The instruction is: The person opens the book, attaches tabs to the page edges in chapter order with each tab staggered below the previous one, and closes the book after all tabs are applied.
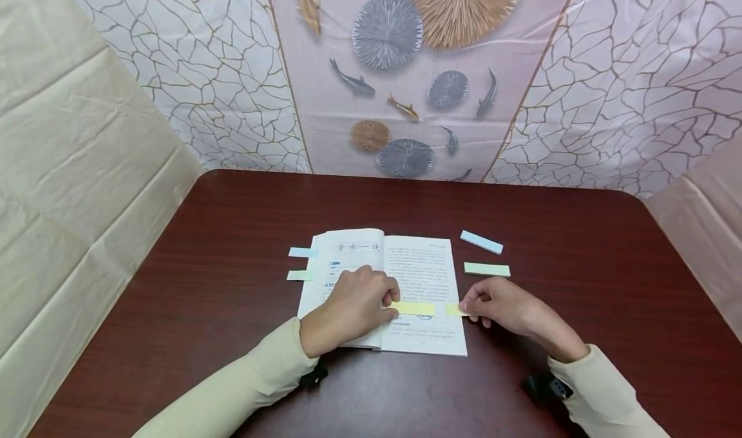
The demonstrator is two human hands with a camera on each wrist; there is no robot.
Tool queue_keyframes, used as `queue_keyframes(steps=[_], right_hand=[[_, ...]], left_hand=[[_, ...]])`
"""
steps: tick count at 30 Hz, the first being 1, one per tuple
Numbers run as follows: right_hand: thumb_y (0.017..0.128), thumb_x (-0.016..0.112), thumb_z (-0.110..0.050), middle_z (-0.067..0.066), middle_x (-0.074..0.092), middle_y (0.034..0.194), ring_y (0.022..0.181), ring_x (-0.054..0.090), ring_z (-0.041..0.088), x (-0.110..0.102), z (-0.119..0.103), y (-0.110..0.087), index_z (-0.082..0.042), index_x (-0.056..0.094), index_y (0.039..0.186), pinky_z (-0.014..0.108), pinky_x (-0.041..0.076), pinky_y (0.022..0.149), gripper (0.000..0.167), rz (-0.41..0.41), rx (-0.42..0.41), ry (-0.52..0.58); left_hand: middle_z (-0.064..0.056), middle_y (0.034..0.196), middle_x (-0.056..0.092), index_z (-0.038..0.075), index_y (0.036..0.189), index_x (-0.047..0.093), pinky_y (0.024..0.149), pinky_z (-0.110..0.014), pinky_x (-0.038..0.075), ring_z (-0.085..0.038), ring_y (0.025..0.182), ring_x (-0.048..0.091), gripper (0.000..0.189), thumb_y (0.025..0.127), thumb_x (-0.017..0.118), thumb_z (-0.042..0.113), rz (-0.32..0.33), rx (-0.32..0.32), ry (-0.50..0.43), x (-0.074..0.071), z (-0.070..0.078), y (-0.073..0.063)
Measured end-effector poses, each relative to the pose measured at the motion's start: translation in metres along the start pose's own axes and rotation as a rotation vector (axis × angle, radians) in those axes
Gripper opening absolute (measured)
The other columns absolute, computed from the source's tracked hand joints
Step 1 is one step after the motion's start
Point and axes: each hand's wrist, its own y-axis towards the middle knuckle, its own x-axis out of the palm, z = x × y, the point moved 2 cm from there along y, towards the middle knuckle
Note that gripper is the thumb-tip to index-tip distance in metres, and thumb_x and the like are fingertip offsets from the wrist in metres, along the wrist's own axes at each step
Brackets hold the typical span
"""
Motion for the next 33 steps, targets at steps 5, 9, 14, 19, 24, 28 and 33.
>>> queue_keyframes(steps=[5,9,14,19,24,28,33], right_hand=[[0.102,0.068,-0.012,0.003,0.061,0.074,0.062,0.053,0.016,0.002,-0.003,0.001,-0.006,0.070,0.088,0.027,0.038,0.054,0.015,0.014,0.023,-0.036],[0.098,0.076,-0.021,0.001,0.058,0.068,0.058,0.052,0.015,0.002,-0.007,0.003,-0.010,0.066,0.078,0.029,0.039,0.054,0.025,0.039,0.057,-0.132],[0.086,0.086,-0.039,-0.004,0.048,0.060,0.057,0.044,0.013,-0.001,-0.012,0.010,-0.014,0.057,0.070,0.029,0.034,0.055,0.042,0.101,0.062,-0.341],[0.079,0.089,-0.050,-0.005,0.046,0.059,0.057,0.041,0.012,-0.001,-0.016,0.020,-0.016,0.052,0.066,0.028,0.030,0.054,0.052,0.119,0.085,-0.446],[0.085,0.089,-0.038,-0.005,0.044,0.058,0.057,0.040,0.011,-0.003,-0.018,0.024,-0.014,0.050,0.067,0.027,0.032,0.056,0.049,0.085,0.039,-0.368],[0.090,0.085,-0.029,-0.004,0.048,0.060,0.058,0.042,0.011,-0.005,-0.021,0.016,-0.014,0.054,0.070,0.027,0.033,0.056,0.040,0.097,-0.010,-0.335],[0.096,0.079,-0.022,-0.002,0.057,0.071,0.062,0.050,0.013,-0.003,-0.040,0.005,-0.013,0.066,0.085,0.029,0.040,0.057,0.020,0.206,-0.152,-0.354]], left_hand=[[0.017,0.072,0.059,0.023,0.087,0.077,0.061,-0.031,0.041,-0.010,0.075,0.052,0.013,0.084,0.089,0.023,-0.004,0.001,0.012,0.001,-0.001,0.001],[0.017,0.071,0.059,0.023,0.087,0.077,0.062,-0.032,0.042,-0.010,0.075,0.052,0.013,0.084,0.089,0.024,-0.008,-0.002,0.020,0.001,0.001,0.002],[0.017,0.072,0.059,0.023,0.087,0.077,0.063,-0.034,0.043,-0.010,0.075,0.052,0.013,0.084,0.089,0.024,-0.012,-0.008,0.019,0.000,0.003,0.001],[0.016,0.073,0.060,0.022,0.087,0.077,0.062,-0.034,0.042,-0.010,0.075,0.052,0.012,0.084,0.089,0.023,-0.019,-0.015,0.027,-0.001,0.001,0.000],[0.015,0.072,0.060,0.022,0.085,0.077,0.061,-0.033,0.041,-0.011,0.075,0.053,0.012,0.084,0.089,0.020,-0.006,-0.023,0.029,-0.003,-0.002,-0.001],[0.016,0.073,0.062,0.022,0.087,0.078,0.062,-0.032,0.042,-0.010,0.075,0.052,0.012,0.084,0.090,0.021,-0.011,-0.011,0.005,-0.002,-0.001,-0.001],[0.017,0.072,0.059,0.022,0.087,0.078,0.062,-0.032,0.041,-0.009,0.075,0.052,0.013,0.084,0.091,0.023,-0.024,-0.007,-0.018,0.000,0.001,0.000]])
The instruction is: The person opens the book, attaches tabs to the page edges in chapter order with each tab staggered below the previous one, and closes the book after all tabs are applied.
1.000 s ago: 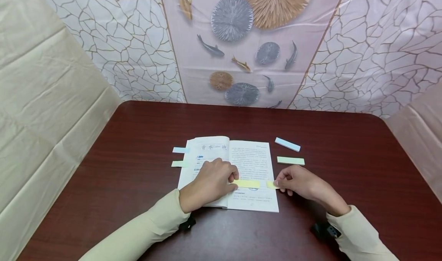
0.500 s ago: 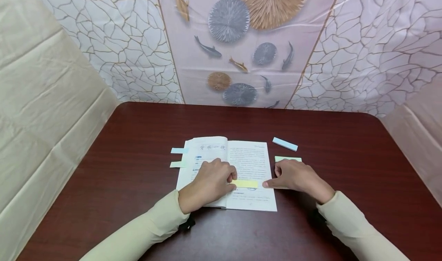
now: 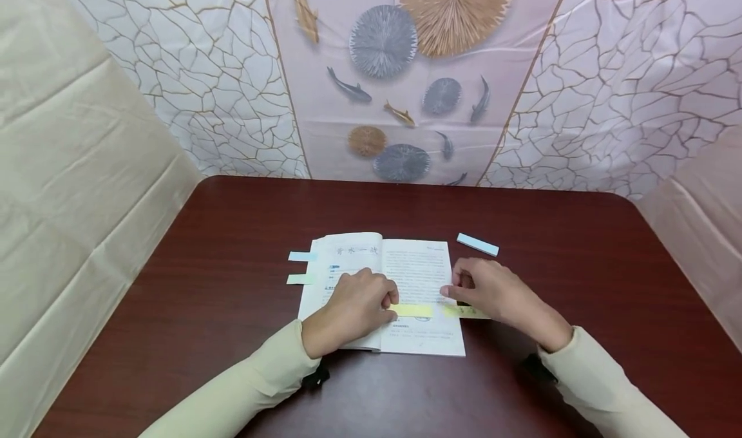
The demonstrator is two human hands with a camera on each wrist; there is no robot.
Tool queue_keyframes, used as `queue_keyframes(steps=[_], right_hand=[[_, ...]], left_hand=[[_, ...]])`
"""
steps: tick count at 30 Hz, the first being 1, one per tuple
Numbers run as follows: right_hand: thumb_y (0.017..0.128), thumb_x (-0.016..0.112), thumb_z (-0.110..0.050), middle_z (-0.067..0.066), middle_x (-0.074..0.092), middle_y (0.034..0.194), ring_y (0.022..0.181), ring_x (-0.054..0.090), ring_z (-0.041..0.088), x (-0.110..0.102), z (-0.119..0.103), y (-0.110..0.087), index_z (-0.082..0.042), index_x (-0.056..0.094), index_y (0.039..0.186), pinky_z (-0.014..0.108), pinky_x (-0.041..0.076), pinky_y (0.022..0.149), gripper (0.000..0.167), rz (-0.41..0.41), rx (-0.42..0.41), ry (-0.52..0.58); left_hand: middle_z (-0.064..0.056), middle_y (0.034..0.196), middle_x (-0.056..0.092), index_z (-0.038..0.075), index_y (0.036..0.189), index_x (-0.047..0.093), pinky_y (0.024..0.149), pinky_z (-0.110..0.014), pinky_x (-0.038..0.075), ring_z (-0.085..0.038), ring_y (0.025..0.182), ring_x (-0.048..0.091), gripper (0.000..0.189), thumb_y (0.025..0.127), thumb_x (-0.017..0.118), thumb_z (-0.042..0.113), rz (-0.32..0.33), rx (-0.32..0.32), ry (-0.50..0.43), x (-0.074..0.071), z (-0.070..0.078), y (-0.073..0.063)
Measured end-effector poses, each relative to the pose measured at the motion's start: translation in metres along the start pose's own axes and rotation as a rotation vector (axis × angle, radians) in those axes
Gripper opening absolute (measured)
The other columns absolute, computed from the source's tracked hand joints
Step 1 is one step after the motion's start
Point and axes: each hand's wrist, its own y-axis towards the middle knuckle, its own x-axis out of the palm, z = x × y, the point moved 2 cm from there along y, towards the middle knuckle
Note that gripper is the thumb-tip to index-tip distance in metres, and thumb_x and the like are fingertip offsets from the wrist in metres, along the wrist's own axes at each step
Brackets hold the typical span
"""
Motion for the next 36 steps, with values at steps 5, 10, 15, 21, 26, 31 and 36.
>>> queue_keyframes(steps=[5,10,15,21,26,31,36], right_hand=[[0.089,0.085,-0.014,0.002,0.068,0.094,0.084,0.063,0.016,0.017,-0.027,-0.005,-0.005,0.075,0.105,0.033,0.054,0.072,0.021,0.076,-0.230,-0.126],[0.079,0.094,-0.012,0.001,0.065,0.092,0.082,0.063,0.018,0.042,-0.043,-0.009,-0.005,0.077,0.101,0.030,0.055,0.068,0.028,0.164,-0.362,-0.347],[0.079,0.092,-0.010,0.002,0.066,0.086,0.076,0.064,0.021,0.052,-0.051,-0.007,-0.008,0.076,0.090,0.034,0.054,0.062,0.020,0.235,-0.461,-0.459],[0.080,0.086,-0.005,0.002,0.061,0.079,0.069,0.060,0.021,0.054,-0.052,-0.005,-0.008,0.069,0.082,0.035,0.051,0.058,0.017,0.290,-0.539,-0.536],[0.077,0.081,-0.007,-0.003,0.055,0.073,0.066,0.055,0.017,0.042,-0.039,-0.006,-0.013,0.063,0.078,0.032,0.048,0.057,0.018,0.239,-0.535,-0.490],[0.081,0.078,-0.006,-0.008,0.053,0.076,0.066,0.046,0.009,0.007,-0.013,-0.011,-0.015,0.063,0.083,0.027,0.042,0.057,0.018,0.158,-0.385,-0.390],[0.085,0.076,-0.003,-0.007,0.055,0.080,0.067,0.046,0.008,-0.018,0.022,-0.016,-0.017,0.063,0.087,0.027,0.041,0.056,0.019,0.149,-0.257,-0.346]], left_hand=[[0.017,0.071,0.056,0.023,0.085,0.076,0.063,-0.034,0.042,-0.009,0.075,0.052,0.015,0.083,0.091,0.024,-0.009,-0.012,0.009,0.001,0.001,0.002],[0.016,0.075,0.061,0.024,0.086,0.076,0.064,-0.037,0.044,-0.010,0.077,0.053,0.016,0.083,0.091,0.028,-0.014,-0.009,0.052,0.001,0.003,0.001],[0.007,0.094,0.069,0.022,0.104,0.077,0.069,-0.041,0.048,-0.016,0.087,0.060,0.029,0.083,0.091,0.037,-0.036,-0.025,0.120,0.002,0.005,-0.002],[0.001,0.120,0.065,0.021,0.124,0.071,0.075,-0.041,0.050,-0.021,0.105,0.059,0.058,0.079,0.092,0.051,-0.056,-0.049,0.143,0.003,0.004,-0.003],[0.000,0.129,0.064,0.021,0.127,0.071,0.078,-0.041,0.050,-0.022,0.112,0.058,0.065,0.076,0.093,0.054,-0.067,-0.052,0.138,0.004,0.005,-0.004],[-0.002,0.131,0.064,0.018,0.130,0.071,0.080,-0.041,0.049,-0.023,0.113,0.058,0.068,0.076,0.093,0.053,-0.071,-0.057,0.122,0.003,0.006,-0.003],[-0.002,0.131,0.064,0.018,0.130,0.072,0.081,-0.042,0.049,-0.023,0.113,0.058,0.069,0.075,0.094,0.052,-0.070,-0.065,0.126,0.002,0.006,-0.003]])
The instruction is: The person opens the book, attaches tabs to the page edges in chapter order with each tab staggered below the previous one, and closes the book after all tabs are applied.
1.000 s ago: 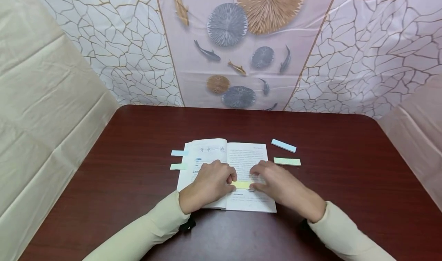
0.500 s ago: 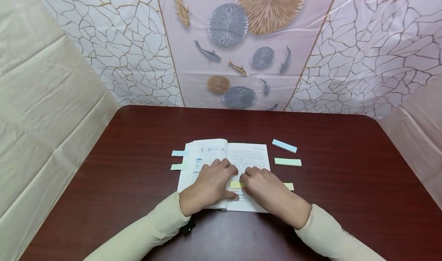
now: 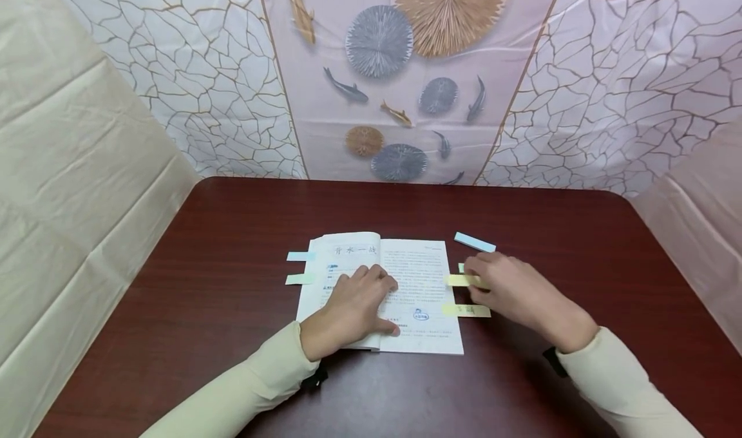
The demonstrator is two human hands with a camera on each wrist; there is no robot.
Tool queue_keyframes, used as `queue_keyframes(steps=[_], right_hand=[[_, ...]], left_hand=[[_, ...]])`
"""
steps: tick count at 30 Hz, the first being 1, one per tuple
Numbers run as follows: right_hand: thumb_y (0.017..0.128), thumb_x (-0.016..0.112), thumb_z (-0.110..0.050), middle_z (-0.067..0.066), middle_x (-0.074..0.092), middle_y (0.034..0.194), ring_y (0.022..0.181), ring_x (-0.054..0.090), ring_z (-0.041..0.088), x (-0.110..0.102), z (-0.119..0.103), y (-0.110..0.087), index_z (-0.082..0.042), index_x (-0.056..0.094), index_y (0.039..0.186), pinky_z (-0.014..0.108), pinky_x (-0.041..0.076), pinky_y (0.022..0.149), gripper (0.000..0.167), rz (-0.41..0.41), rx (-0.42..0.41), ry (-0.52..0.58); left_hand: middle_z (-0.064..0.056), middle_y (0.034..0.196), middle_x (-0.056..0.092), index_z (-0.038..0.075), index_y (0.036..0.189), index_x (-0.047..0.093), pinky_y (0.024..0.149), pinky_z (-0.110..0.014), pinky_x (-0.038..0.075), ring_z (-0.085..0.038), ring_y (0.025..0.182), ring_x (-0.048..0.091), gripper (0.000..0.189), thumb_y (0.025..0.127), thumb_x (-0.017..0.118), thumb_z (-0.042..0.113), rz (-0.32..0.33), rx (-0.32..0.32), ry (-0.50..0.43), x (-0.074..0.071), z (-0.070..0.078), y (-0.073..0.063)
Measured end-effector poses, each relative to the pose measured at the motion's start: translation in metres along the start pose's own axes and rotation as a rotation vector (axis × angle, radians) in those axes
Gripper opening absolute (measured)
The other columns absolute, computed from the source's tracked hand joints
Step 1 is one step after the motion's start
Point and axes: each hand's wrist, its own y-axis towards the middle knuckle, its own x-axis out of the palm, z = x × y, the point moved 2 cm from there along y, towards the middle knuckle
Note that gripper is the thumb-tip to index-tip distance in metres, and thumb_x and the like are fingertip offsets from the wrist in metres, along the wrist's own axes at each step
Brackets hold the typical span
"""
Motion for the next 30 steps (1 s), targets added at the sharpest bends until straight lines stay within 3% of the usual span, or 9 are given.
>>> queue_keyframes(steps=[6,16,23,27,30], right_hand=[[0.090,0.077,-0.007,-0.003,0.064,0.093,0.077,0.056,0.011,0.006,0.028,-0.018,-0.014,0.075,0.100,0.031,0.047,0.060,0.013,-0.052,0.109,0.013],[0.089,0.083,-0.008,0.004,0.068,0.101,0.088,0.068,0.023,0.011,0.026,-0.026,-0.009,0.077,0.108,0.045,0.057,0.067,0.020,-0.018,0.102,-0.004],[0.090,0.084,-0.010,0.009,0.069,0.116,0.102,0.068,0.026,0.006,-0.020,-0.021,-0.004,0.074,0.119,0.044,0.059,0.082,0.032,0.084,-0.049,0.032],[0.088,0.088,-0.025,0.015,0.066,0.127,0.112,0.068,0.029,0.018,-0.054,-0.021,0.000,0.069,0.129,0.044,0.059,0.091,0.051,0.065,-0.140,0.011],[0.087,0.089,-0.030,0.018,0.064,0.134,0.119,0.067,0.032,0.027,-0.072,-0.019,-0.001,0.068,0.131,0.044,0.059,0.092,0.057,0.027,-0.193,-0.017]], left_hand=[[-0.002,0.131,0.064,0.017,0.131,0.071,0.081,-0.042,0.049,-0.023,0.113,0.058,0.069,0.076,0.093,0.053,-0.005,0.005,-0.004,-0.001,0.000,0.001],[-0.003,0.132,0.064,0.017,0.131,0.071,0.083,-0.043,0.050,-0.024,0.115,0.057,0.068,0.076,0.094,0.051,-0.009,-0.001,-0.013,0.000,0.001,0.001],[-0.001,0.134,0.063,0.018,0.133,0.071,0.086,-0.044,0.050,-0.022,0.118,0.056,0.067,0.078,0.093,0.051,-0.022,-0.013,-0.002,-0.002,-0.001,-0.001],[0.000,0.133,0.063,0.019,0.133,0.070,0.087,-0.043,0.050,-0.021,0.118,0.056,0.066,0.079,0.091,0.052,-0.025,0.000,0.016,-0.001,0.000,-0.001],[0.001,0.131,0.064,0.020,0.132,0.071,0.086,-0.039,0.049,-0.020,0.115,0.055,0.065,0.080,0.090,0.053,-0.018,0.018,0.052,-0.001,0.001,-0.004]])
